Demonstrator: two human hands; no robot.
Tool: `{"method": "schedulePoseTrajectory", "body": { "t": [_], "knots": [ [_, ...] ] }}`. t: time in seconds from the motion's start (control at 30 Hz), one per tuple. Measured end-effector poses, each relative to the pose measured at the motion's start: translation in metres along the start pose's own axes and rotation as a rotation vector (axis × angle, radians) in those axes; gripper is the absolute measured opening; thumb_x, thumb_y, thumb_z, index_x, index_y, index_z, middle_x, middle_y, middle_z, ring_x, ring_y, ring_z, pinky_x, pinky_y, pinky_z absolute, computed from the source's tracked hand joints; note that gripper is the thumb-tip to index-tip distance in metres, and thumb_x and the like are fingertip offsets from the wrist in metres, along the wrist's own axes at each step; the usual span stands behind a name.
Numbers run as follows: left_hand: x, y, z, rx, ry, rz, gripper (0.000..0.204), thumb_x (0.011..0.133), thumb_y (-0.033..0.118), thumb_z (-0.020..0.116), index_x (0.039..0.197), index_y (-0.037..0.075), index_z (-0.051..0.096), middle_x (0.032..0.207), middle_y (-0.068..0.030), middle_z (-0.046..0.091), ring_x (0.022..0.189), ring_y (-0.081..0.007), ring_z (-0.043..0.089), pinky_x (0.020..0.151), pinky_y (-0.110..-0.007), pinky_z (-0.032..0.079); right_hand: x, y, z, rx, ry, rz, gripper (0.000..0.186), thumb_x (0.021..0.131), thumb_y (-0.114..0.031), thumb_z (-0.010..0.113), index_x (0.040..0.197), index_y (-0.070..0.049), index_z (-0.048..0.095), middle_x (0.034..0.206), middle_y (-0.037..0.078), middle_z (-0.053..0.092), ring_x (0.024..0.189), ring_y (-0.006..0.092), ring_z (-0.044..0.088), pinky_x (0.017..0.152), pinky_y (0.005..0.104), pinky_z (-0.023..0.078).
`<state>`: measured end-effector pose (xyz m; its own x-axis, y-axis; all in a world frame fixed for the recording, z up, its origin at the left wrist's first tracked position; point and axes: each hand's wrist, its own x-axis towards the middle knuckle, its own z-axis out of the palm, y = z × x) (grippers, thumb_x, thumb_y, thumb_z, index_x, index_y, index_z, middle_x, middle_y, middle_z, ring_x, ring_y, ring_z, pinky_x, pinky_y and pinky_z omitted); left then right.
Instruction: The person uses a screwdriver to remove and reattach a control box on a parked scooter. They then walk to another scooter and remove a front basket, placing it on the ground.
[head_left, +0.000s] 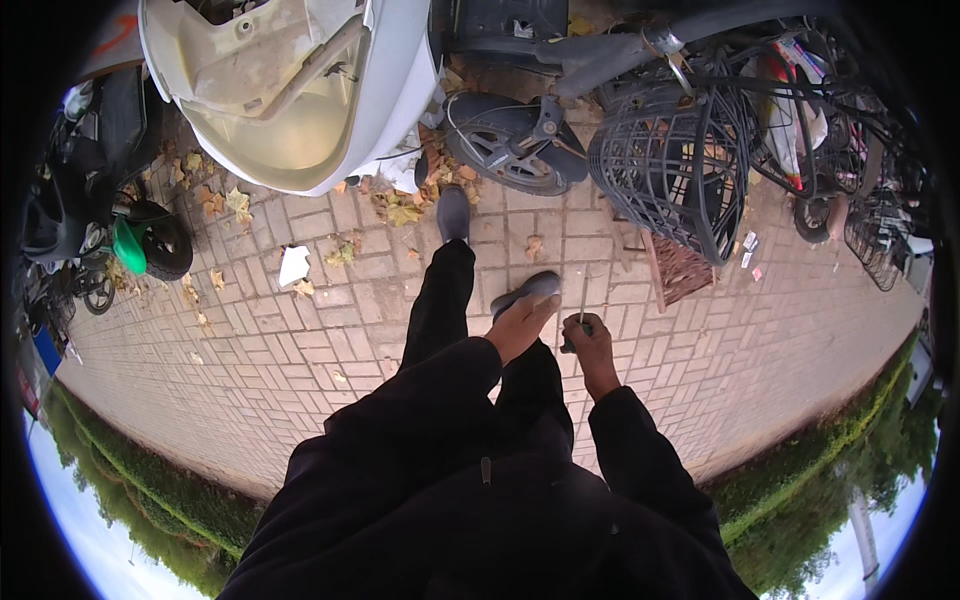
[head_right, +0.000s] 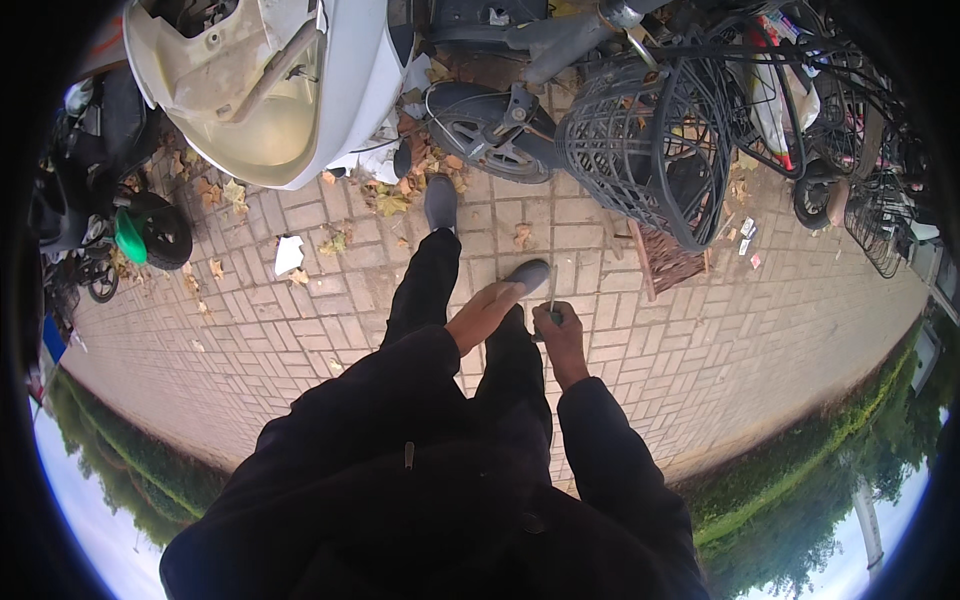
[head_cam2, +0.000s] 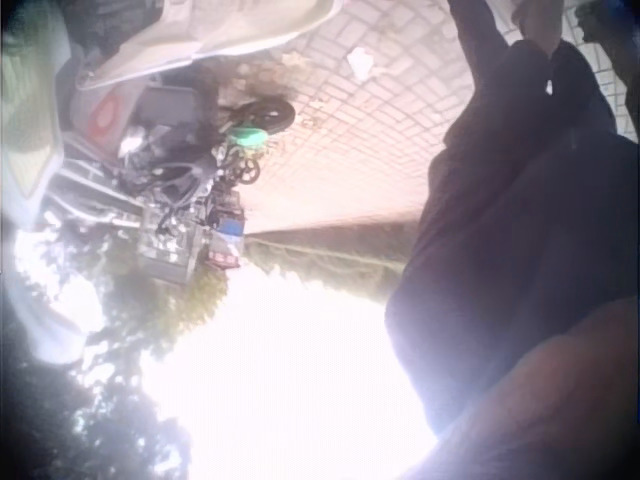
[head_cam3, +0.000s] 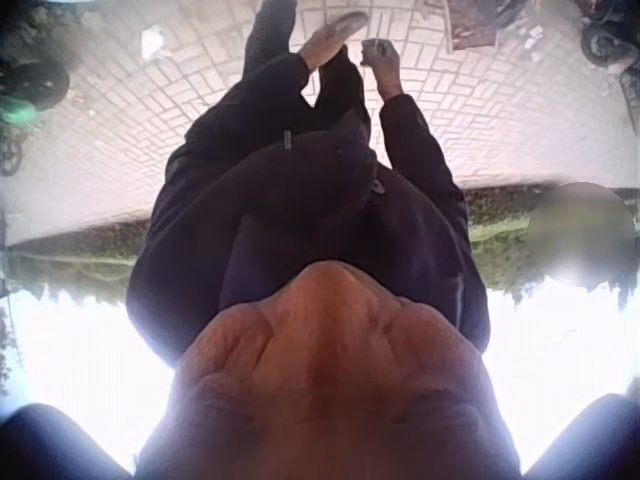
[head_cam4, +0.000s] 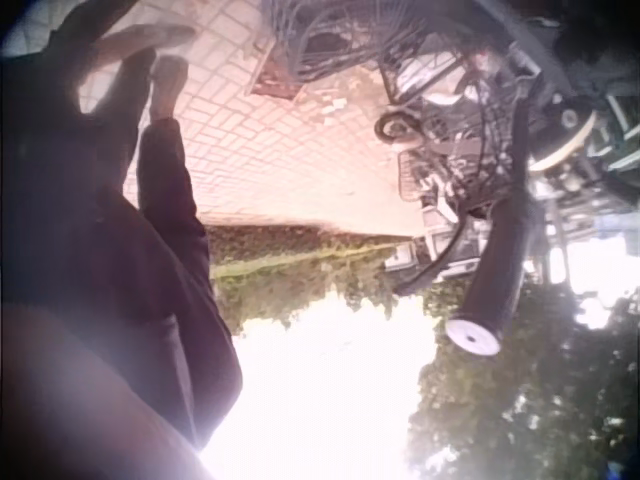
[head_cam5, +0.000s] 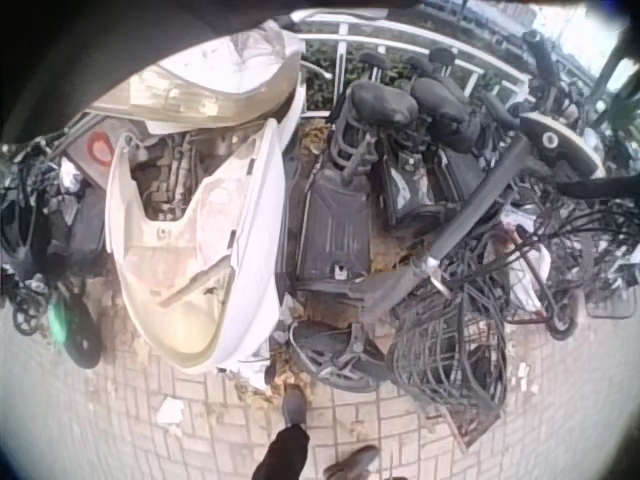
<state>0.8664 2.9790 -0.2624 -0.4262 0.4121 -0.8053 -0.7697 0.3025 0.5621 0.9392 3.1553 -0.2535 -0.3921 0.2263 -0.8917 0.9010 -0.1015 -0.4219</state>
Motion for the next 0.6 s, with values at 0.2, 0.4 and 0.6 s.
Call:
{"method": "schedulePoseTrajectory", "body": {
  "t": [0.2, 0.4, 0.6],
  "knots": [
    [0.022, -0.076, 0.038, -0.63, 0.061, -0.023, 0.027, 0.109, 0.022, 0.051, 0.123, 0.002, 0.065, 0.109, -0.0038, 0.069, 0.102, -0.0117, 0.064, 0.091, -0.029, 0.053, 0.002, 0.008, 0.028, -0.732, -0.18, -0.351, 0.064, 0.085, -0.025, 0.078, 0.137, -0.002, 0.049, 0.121, 0.02, 0.067, 0.108, 0.0353, 0.067, 0.091, 0.0427, 0.053],
    [0.042, -0.103, 0.041, -0.675, 0.005, -0.063, 0.026, 0.109, 0.031, 0.051, 0.104, 0.007, 0.061, 0.11, -0.0095, 0.07, 0.098, -0.0208, 0.07, 0.083, -0.04, 0.058, 0.058, 0.06, -0.074, -0.641, -0.357, -0.624, 0.057, 0.09, -0.02, 0.074, 0.14, -0.004, 0.052, 0.127, 0.02, 0.063, 0.101, 0.0313, 0.069, 0.089, 0.041, 0.055],
    [0.074, -0.141, 0.007, -0.598, 0.173, -0.114, 0.027, 0.107, 0.029, 0.054, 0.098, 0.006, 0.061, 0.09, -0.0103, 0.07, 0.081, -0.0192, 0.07, 0.075, -0.034, 0.057, 0.188, 0.116, -0.228, -0.775, 0.351, -0.307, 0.056, 0.091, -0.022, 0.074, 0.139, -0.004, 0.052, 0.128, 0.02, 0.065, 0.101, 0.0323, 0.069, 0.086, 0.0415, 0.056]
  ]
}}
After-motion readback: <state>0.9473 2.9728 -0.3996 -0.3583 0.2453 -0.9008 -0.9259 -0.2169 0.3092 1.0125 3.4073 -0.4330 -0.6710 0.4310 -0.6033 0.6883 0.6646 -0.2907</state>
